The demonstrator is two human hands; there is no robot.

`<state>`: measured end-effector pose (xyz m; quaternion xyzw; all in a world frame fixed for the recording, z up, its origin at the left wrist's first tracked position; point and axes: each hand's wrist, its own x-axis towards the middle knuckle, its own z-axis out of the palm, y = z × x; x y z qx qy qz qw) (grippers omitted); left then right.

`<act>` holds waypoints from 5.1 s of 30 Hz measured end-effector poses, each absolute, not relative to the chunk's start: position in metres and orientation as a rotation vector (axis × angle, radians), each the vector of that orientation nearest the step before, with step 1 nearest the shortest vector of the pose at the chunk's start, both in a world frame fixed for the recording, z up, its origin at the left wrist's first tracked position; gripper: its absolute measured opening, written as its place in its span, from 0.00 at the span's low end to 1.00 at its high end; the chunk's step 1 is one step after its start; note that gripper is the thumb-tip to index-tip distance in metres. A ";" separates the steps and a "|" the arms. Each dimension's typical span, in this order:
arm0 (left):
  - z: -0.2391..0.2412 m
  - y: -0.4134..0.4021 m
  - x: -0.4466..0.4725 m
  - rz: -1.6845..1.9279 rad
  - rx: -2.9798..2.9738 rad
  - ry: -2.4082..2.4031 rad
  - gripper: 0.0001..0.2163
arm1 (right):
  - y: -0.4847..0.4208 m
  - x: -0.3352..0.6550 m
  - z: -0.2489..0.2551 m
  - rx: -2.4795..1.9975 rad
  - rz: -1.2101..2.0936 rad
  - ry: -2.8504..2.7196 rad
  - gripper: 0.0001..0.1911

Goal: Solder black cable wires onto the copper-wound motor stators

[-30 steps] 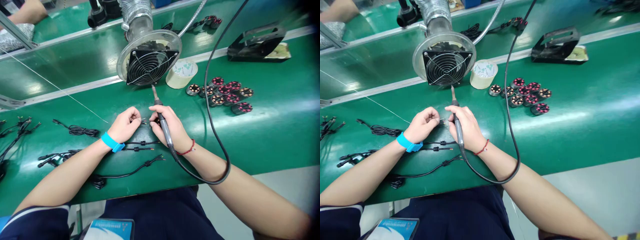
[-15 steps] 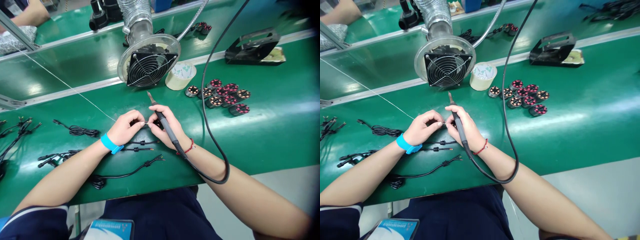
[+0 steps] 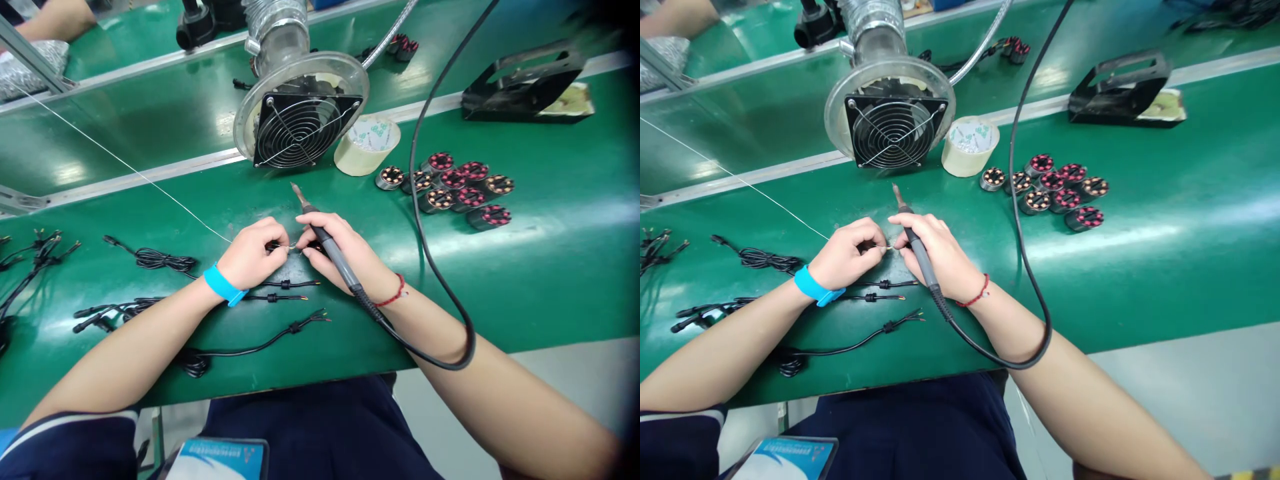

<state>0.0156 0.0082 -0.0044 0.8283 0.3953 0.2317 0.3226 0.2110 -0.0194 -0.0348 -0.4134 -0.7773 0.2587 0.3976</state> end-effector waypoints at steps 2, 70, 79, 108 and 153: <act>-0.004 0.009 0.016 0.613 2.153 1.049 0.05 | -0.018 0.211 -0.035 -1.046 0.661 -1.987 0.25; -0.008 0.010 0.019 0.567 1.947 1.168 0.05 | -0.041 0.215 -0.026 -1.186 0.679 -1.670 0.20; -0.008 0.010 0.019 0.589 1.944 1.159 0.05 | -0.029 0.203 -0.033 -1.159 0.665 -1.792 0.20; -0.007 0.009 0.014 0.701 1.787 1.053 0.05 | -0.024 0.197 -0.040 -1.108 0.743 -1.753 0.24; -0.003 0.007 0.010 0.654 2.334 0.900 0.04 | -0.026 0.197 -0.036 -0.998 0.752 -1.770 0.24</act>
